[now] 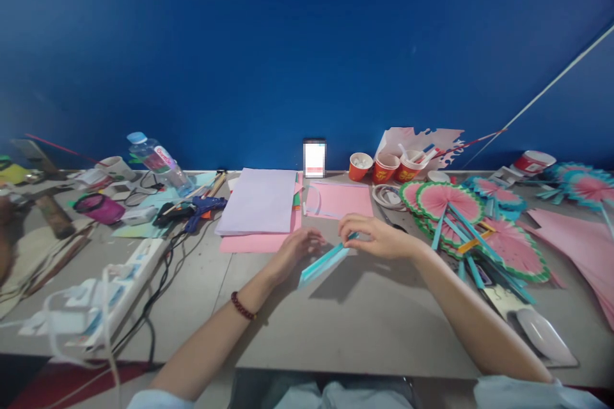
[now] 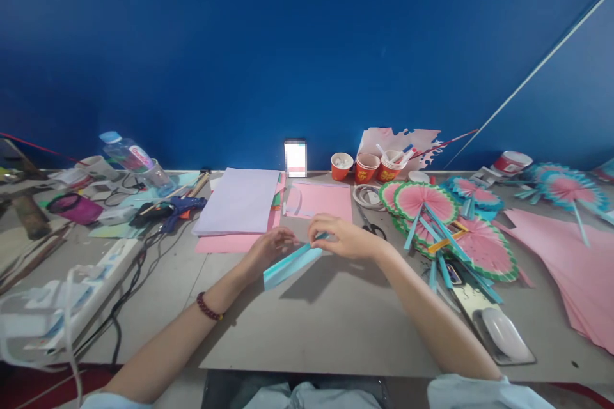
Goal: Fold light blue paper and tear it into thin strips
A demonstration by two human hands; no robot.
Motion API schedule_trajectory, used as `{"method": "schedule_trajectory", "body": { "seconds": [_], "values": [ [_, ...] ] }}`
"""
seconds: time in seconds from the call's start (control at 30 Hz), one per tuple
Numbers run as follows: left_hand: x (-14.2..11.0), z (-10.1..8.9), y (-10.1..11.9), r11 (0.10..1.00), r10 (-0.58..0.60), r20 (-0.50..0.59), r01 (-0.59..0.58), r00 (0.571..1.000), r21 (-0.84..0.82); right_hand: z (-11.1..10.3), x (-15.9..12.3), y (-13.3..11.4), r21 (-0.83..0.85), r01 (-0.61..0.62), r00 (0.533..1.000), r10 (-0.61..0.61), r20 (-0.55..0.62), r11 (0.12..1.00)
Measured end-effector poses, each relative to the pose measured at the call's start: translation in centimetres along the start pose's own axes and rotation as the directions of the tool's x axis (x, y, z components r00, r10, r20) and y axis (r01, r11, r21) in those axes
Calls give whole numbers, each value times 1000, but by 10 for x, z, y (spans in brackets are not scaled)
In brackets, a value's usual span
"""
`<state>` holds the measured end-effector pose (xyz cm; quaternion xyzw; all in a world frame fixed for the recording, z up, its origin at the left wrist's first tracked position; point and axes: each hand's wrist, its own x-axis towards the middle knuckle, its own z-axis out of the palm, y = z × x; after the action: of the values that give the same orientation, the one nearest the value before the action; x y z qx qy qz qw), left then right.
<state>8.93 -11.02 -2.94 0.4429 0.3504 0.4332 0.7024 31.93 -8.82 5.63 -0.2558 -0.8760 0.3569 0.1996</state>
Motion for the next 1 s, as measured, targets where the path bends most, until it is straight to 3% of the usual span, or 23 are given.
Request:
{"method": "schedule_trajectory", "body": {
  "seconds": [0.07,0.17,0.27,0.33,0.43,0.57,0.7,0.8,0.87,0.93,1.0],
  "values": [
    [-4,7,-2,990,-86,192,105,978,-95,8,2,-3,12,27,1000,-27,-9,1000],
    [-11,16,-5,953,-211,416,280,884,-113,18,5,-5,-22,44,998,-45,-36,999],
    [-17,19,-8,915,-286,505,389,814,-109,24,7,-8,-24,56,997,-57,-43,998],
    [-19,17,-8,926,-262,505,361,822,-108,27,8,-9,0,63,997,-63,-45,998],
    [-19,15,-6,979,-145,428,192,892,-69,29,8,-10,16,63,995,-61,-82,998],
    [-14,11,-4,999,-6,175,-1,985,43,36,9,-5,6,23,979,-22,-204,1000],
    [-7,8,-2,999,-3,-29,4,1000,36,46,12,3,29,-17,943,26,-332,999],
    [-5,6,0,1000,-5,-98,5,995,4,58,17,13,195,-55,882,139,-451,979],
    [-4,5,0,999,40,-153,-41,987,0,66,20,18,401,-76,791,300,-533,913],
    [-3,4,-2,995,97,-203,-97,974,8,71,21,20,631,-140,762,490,-423,763],
    [-3,3,-3,993,121,-230,-120,966,20,72,21,18,803,-175,771,587,-248,570]
  ]
}}
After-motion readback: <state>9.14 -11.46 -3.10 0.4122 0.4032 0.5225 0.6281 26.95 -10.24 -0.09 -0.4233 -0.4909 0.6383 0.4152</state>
